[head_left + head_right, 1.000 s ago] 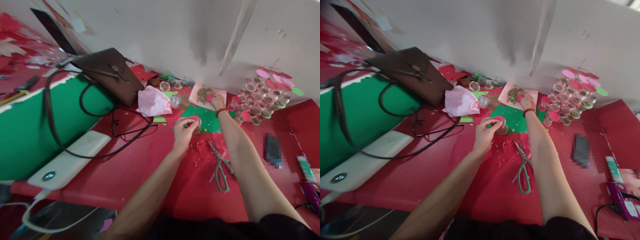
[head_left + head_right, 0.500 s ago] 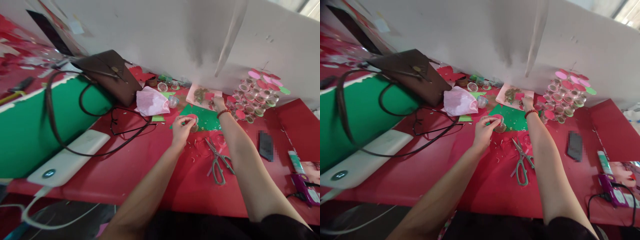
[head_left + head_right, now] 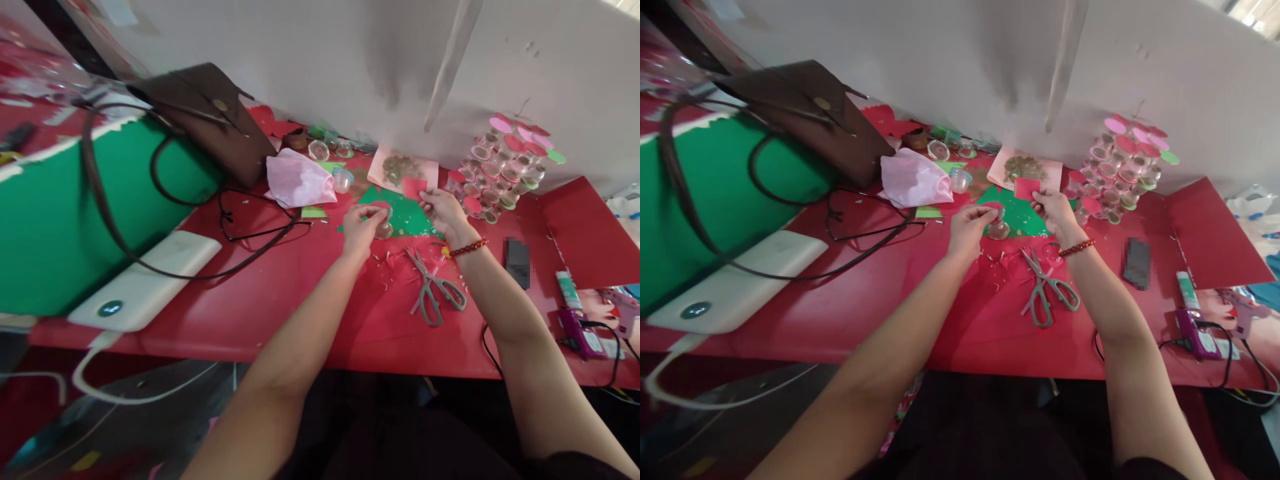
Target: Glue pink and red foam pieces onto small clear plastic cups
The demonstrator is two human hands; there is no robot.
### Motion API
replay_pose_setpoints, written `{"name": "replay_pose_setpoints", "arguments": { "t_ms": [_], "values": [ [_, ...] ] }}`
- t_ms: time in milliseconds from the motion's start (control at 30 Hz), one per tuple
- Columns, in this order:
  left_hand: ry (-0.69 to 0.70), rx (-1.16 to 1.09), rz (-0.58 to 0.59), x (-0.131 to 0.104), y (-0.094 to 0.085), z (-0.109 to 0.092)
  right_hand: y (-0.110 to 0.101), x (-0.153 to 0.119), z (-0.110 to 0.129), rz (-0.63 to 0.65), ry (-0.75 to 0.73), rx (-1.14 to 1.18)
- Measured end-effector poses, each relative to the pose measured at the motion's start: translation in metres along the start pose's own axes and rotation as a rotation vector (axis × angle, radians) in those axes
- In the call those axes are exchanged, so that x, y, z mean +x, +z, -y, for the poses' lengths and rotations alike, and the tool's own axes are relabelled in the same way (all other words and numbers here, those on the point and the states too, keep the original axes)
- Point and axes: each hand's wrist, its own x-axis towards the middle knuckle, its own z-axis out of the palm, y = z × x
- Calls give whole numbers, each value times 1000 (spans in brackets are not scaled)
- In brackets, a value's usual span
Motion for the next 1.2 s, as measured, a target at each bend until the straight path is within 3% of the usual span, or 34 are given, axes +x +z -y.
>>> {"name": "replay_pose_setpoints", "arguments": {
  "t_ms": [167, 367, 900, 1200],
  "values": [
    [66, 37, -2, 0, 0, 4, 3, -24, -21, -4, -44, -56],
    [83, 48, -10, -1, 1, 2, 10, -29, -37, -19, -138, -100],
    [49, 42, -17, -5, 4, -5, 10, -29, -45, -41, -279, -195],
    [53, 30, -36, -2, 6, -2, 7, -31, -41, -42, -436, -382]
  ]
}}
